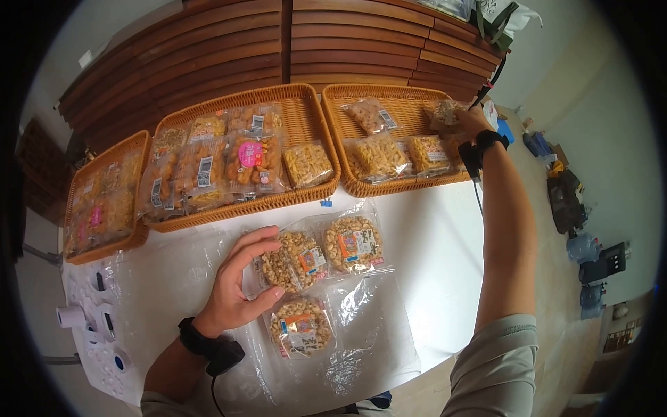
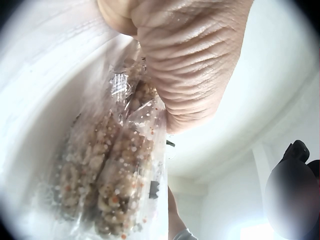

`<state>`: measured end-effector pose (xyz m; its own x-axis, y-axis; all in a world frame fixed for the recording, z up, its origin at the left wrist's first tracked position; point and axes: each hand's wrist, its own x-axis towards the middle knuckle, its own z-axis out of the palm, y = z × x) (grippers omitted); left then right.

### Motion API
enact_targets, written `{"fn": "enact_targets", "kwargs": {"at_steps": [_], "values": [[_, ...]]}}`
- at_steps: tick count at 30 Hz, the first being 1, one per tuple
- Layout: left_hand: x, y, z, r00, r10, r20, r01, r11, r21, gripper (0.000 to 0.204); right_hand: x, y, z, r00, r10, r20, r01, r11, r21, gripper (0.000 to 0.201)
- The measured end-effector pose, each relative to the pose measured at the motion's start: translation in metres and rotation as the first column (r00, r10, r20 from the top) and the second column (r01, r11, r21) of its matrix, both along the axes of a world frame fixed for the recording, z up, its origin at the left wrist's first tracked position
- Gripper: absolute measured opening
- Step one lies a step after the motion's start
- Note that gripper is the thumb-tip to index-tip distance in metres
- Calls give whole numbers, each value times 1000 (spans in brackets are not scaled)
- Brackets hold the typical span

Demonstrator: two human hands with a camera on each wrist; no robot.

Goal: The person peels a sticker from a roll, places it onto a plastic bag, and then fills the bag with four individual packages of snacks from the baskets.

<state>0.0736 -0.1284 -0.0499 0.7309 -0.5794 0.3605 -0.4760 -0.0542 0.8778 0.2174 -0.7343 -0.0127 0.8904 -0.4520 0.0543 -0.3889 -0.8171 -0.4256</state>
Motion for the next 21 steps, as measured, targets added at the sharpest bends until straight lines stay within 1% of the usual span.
{"fn": "enact_targets", "kwargs": {"at_steps": [1,2,4,5,6,7,9,12,15,18,21], "values": [[0,-1,0,1000,0,-5,0,1000,-4,55,0,-2,-2,992,109,-67,-120,971,-208,34],[-1,-1,0,1000,1,-10,-1,1000,-7,55,2,-4,-4,951,228,-207,-303,814,-496,35],[0,0,0,1000,5,-11,-5,1000,-4,55,5,3,-5,942,224,-250,-331,738,-588,35],[0,0,0,1000,6,-8,-6,1000,2,55,6,6,-4,981,128,-142,-178,884,-432,35],[0,0,-1,1000,7,-5,-7,1000,6,55,5,15,0,997,56,-57,-70,955,-288,36],[0,0,0,1000,7,-3,-7,1000,9,55,2,28,5,999,-29,34,33,991,-131,36],[0,0,0,1000,4,2,-4,1000,14,54,-8,53,16,972,-132,197,112,988,107,37],[0,0,1,1000,0,-5,0,1000,2,54,-5,58,35,996,56,67,-49,994,-102,37],[0,0,1,1000,-1,-13,1,1000,-8,53,-1,80,45,990,141,21,-125,929,-349,40],[-1,0,0,1000,2,-20,-3,1000,-5,53,-6,96,44,962,210,173,-147,937,-316,42],[0,0,0,1000,3,3,-3,1000,-8,53,-9,112,50,971,191,146,-157,963,-219,49]]}}
